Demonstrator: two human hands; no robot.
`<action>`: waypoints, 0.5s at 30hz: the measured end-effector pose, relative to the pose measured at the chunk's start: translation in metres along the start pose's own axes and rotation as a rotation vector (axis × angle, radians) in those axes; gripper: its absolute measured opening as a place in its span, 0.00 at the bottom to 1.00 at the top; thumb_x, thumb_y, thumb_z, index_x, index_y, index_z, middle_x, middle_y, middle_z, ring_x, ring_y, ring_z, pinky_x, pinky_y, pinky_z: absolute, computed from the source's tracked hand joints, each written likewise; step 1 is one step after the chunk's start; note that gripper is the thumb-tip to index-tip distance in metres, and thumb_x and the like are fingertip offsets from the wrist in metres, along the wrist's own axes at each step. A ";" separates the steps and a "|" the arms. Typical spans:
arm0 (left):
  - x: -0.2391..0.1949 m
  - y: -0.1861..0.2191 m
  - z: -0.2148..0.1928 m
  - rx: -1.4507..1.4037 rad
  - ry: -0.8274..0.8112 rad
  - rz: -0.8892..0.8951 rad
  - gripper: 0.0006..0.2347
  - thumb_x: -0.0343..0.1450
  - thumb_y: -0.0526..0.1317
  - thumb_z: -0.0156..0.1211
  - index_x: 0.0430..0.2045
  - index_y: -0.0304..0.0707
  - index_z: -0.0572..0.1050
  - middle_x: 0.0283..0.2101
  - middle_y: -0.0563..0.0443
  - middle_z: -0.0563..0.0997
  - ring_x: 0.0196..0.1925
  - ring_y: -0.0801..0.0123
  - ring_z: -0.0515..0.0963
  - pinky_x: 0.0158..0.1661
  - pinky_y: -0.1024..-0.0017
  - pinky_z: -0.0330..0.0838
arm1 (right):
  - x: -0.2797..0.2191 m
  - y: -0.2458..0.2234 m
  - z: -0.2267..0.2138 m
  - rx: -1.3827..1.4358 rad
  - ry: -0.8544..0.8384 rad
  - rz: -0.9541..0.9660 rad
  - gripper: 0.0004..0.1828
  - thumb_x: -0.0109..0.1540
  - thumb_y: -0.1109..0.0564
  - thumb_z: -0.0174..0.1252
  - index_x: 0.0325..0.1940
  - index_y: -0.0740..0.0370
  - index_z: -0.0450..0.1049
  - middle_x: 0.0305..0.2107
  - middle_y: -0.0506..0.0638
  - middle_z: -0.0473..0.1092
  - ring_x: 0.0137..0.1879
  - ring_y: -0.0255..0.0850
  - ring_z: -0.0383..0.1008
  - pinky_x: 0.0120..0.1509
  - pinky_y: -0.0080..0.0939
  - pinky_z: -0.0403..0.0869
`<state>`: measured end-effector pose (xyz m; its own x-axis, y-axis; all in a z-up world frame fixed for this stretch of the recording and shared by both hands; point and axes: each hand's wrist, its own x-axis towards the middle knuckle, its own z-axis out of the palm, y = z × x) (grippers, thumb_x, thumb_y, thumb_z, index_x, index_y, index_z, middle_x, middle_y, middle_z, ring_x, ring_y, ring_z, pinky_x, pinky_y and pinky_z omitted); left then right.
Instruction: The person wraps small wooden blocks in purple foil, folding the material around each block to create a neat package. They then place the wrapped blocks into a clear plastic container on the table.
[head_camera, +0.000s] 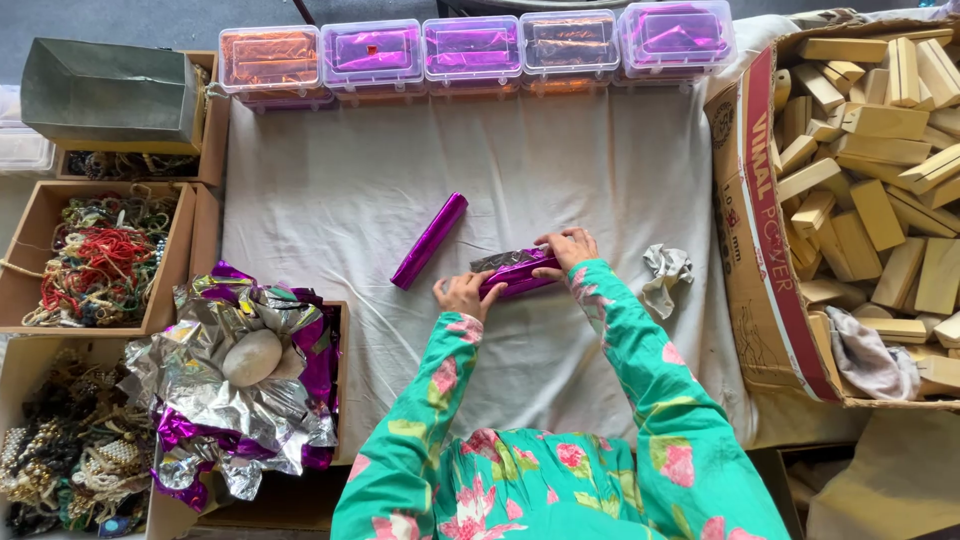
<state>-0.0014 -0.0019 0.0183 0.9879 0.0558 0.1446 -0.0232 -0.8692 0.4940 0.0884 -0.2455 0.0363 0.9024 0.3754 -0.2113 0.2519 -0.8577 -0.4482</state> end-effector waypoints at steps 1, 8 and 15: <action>0.003 0.002 -0.003 -0.002 -0.001 0.001 0.16 0.68 0.58 0.65 0.43 0.55 0.82 0.43 0.60 0.83 0.48 0.70 0.80 0.60 0.56 0.59 | 0.000 0.000 0.001 -0.001 0.000 0.002 0.38 0.51 0.32 0.69 0.63 0.40 0.71 0.48 0.40 0.75 0.70 0.49 0.59 0.76 0.61 0.56; 0.033 0.005 0.027 -0.041 0.173 0.139 0.15 0.69 0.52 0.66 0.47 0.52 0.82 0.52 0.60 0.80 0.54 0.71 0.79 0.62 0.55 0.57 | 0.001 0.000 0.003 -0.063 0.111 -0.050 0.39 0.47 0.34 0.73 0.61 0.38 0.72 0.56 0.46 0.67 0.69 0.51 0.60 0.72 0.60 0.62; 0.056 0.004 0.065 0.026 -0.103 0.071 0.17 0.69 0.54 0.64 0.50 0.56 0.80 0.46 0.58 0.79 0.50 0.67 0.78 0.54 0.55 0.60 | 0.002 0.004 0.007 -0.007 0.122 -0.106 0.46 0.47 0.37 0.75 0.67 0.41 0.67 0.56 0.45 0.70 0.70 0.50 0.59 0.72 0.62 0.58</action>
<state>0.0638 -0.0345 -0.0277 0.9945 -0.0565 0.0887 -0.0914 -0.8817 0.4628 0.0892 -0.2461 0.0281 0.9064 0.4186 -0.0556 0.3498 -0.8181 -0.4565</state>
